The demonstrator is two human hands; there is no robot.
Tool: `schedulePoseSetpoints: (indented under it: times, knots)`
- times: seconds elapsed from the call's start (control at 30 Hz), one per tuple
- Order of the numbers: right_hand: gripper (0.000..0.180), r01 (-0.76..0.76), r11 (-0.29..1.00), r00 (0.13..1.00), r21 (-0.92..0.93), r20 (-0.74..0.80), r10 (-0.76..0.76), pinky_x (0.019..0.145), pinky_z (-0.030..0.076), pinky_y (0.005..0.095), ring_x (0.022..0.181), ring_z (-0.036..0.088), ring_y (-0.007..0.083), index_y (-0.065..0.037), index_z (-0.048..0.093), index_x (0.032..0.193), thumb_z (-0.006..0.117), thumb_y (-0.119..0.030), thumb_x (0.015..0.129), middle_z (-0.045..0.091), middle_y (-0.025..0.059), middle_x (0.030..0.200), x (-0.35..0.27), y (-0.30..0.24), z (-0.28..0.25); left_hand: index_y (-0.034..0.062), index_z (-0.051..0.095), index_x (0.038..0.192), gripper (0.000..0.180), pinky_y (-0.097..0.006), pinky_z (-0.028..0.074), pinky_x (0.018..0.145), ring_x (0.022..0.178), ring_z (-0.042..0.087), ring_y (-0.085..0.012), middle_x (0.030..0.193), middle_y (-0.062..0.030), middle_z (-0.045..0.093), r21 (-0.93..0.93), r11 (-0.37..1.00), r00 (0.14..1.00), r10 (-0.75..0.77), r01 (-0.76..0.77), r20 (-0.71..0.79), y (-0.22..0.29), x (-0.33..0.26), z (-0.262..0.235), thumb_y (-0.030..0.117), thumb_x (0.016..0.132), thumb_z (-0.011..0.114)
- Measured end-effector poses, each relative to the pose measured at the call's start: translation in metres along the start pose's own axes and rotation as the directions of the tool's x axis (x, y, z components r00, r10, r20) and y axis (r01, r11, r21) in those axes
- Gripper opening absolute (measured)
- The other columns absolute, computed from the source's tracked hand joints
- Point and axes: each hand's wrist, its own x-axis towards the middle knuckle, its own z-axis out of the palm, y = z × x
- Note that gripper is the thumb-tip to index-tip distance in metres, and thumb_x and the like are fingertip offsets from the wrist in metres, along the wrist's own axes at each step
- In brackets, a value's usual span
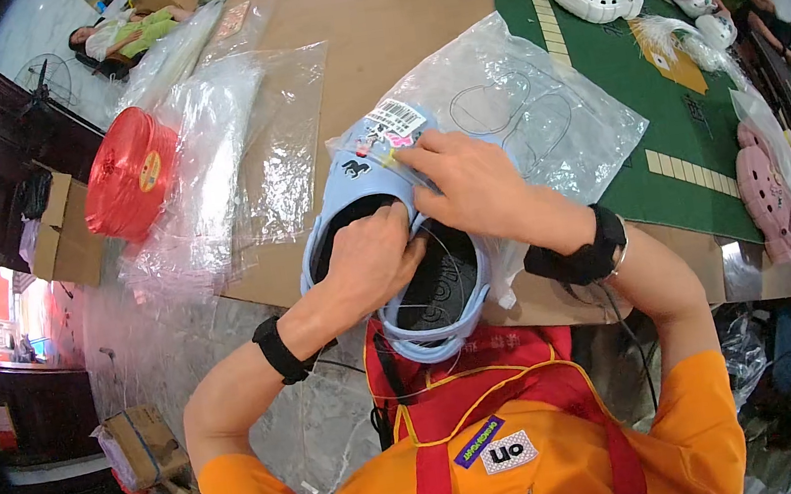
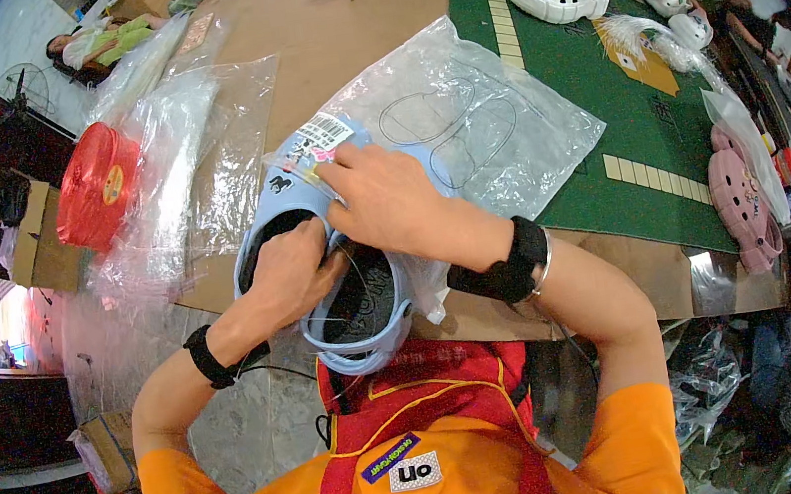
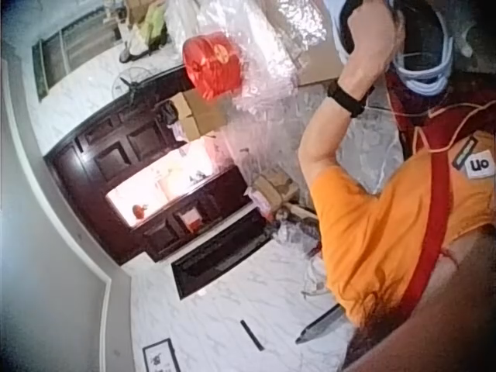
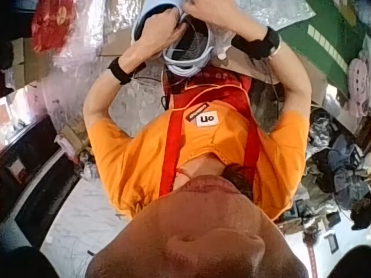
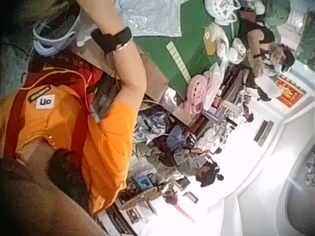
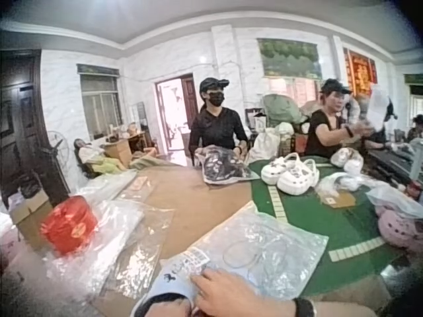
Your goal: Pack various pairs of shoes and clogs into plastic bags and place them into a large collection sack.
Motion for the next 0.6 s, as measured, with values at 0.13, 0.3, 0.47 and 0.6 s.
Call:
schedulePoseSetpoints:
  times: [0.13,0.3,0.47,0.6]
  knots:
    - [0.030,-0.028,1.000,0.999,-0.007,0.038,0.028,0.069,0.046,0.0401,0.081,0.057,0.0308,-0.004,0.058,0.103,0.050,-0.014,0.075,0.056,0.0121,0.089,0.013,0.002,0.003,-0.0035,0.048,0.080,0.030,-0.047,0.043,0.059,0.067,0.055,-0.0409,0.071,-0.0222,0.055,-0.033,0.999,0.997,0.024,-0.026,-0.068,-0.004,-0.001,0.006,0.025,0.078,0.058]
    - [0.027,0.010,0.990,1.000,0.141,-0.002,-0.010,0.069,0.046,0.0412,0.079,0.057,0.0325,-0.003,0.059,0.098,0.049,-0.015,0.076,0.058,0.0137,0.087,0.029,0.008,0.009,-0.0008,0.047,0.081,0.022,-0.044,0.046,0.059,0.069,0.057,-0.0356,0.074,-0.0184,0.055,-0.039,0.998,0.998,0.052,-0.054,-0.044,0.000,-0.001,0.001,0.017,0.075,0.057]
    - [0.021,-0.109,0.993,0.980,-0.047,0.161,0.115,0.068,0.045,0.0430,0.080,0.057,0.0347,-0.002,0.061,0.090,0.050,-0.016,0.079,0.059,0.0189,0.082,0.037,-0.005,0.001,-0.0003,0.046,0.079,0.021,-0.044,0.045,0.058,0.067,0.057,-0.0350,0.073,-0.0175,0.055,-0.042,0.997,0.995,0.063,-0.066,-0.076,-0.006,-0.004,0.005,0.016,0.074,0.058]
    - [0.020,-0.079,0.997,0.978,0.012,0.196,0.075,0.068,0.045,0.0446,0.079,0.057,0.0363,-0.001,0.060,0.090,0.051,-0.015,0.080,0.059,0.0218,0.080,0.039,0.006,0.010,-0.0003,0.046,0.078,0.021,-0.044,0.045,0.057,0.068,0.057,-0.0347,0.073,-0.0173,0.054,-0.054,0.993,0.991,0.097,-0.102,-0.097,-0.004,-0.002,0.005,0.016,0.074,0.058]
